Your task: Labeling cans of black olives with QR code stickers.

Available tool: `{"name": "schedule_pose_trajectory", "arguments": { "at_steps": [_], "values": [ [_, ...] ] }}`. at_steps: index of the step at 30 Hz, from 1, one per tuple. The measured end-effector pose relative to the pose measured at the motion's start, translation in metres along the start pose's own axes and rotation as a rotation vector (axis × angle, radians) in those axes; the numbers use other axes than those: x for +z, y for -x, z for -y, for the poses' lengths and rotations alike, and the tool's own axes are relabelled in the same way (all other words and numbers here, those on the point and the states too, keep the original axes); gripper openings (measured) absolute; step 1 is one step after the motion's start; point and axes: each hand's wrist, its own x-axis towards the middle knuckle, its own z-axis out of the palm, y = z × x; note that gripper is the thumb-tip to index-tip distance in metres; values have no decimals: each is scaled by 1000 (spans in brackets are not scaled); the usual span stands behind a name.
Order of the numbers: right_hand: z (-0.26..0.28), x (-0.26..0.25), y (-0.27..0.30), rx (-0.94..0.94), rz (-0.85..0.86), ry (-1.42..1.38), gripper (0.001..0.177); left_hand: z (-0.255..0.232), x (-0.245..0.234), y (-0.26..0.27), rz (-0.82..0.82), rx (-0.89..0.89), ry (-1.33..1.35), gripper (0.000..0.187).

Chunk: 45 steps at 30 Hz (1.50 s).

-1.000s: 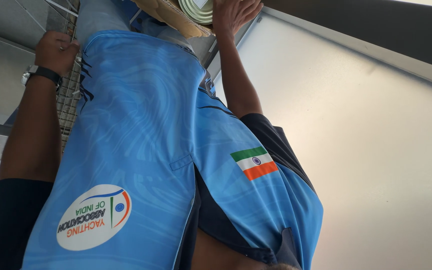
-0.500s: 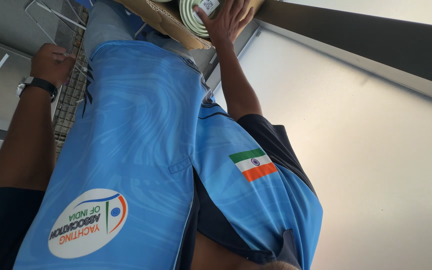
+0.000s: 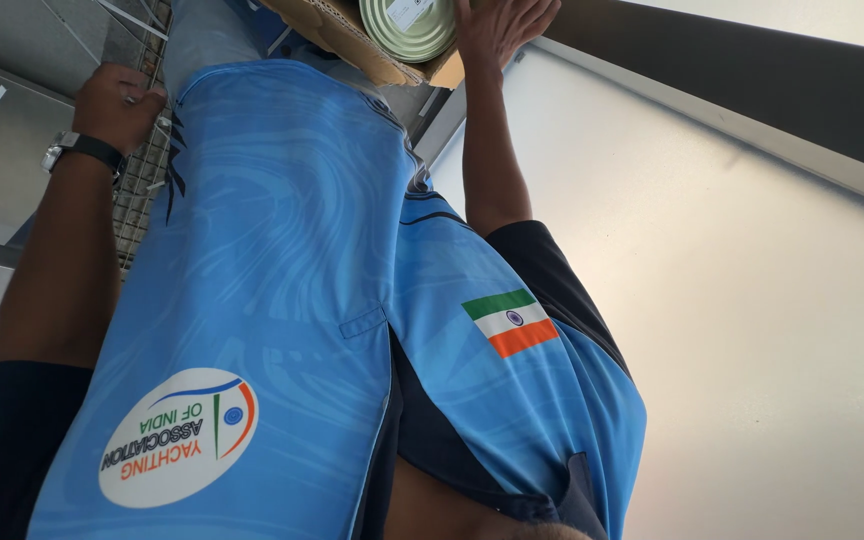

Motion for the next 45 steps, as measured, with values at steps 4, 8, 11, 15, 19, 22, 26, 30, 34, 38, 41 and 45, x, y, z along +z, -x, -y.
{"name": "schedule_pose_trajectory", "arguments": {
  "at_steps": [4,8,11,15,19,22,26,30,34,38,41,45],
  "values": [
    [5,7,1,53,136,16,115,-11,-4,0,-22,21,-16,43],
    [55,-41,-1,119,84,-72,115,-10,-7,3,-23,-33,31,45],
    [77,-59,17,29,95,-138,120,-1,-5,4,-13,-44,61,47],
    [100,-75,25,0,298,-218,100,-3,-2,1,22,-141,48,50],
    [112,-87,-11,15,346,-389,63,-2,0,-8,57,-128,27,51],
    [110,-80,-72,98,296,-434,42,-12,-2,-16,21,-141,39,49],
    [88,-48,-145,62,368,-320,30,-20,-10,-24,-12,-82,75,48],
    [80,-37,-210,-79,279,-282,36,-18,-16,-22,-87,-75,131,47],
    [66,-12,-221,-106,271,-180,58,-10,-20,-8,-123,-279,159,48],
    [69,-46,-260,-58,189,-132,87,25,-1,2,-172,-341,219,50],
    [50,-41,-315,-19,1,-93,89,27,-10,2,6,-428,81,51],
    [11,-19,-391,-35,-91,-43,85,3,-36,-22,57,-426,59,53]
  ]
}}
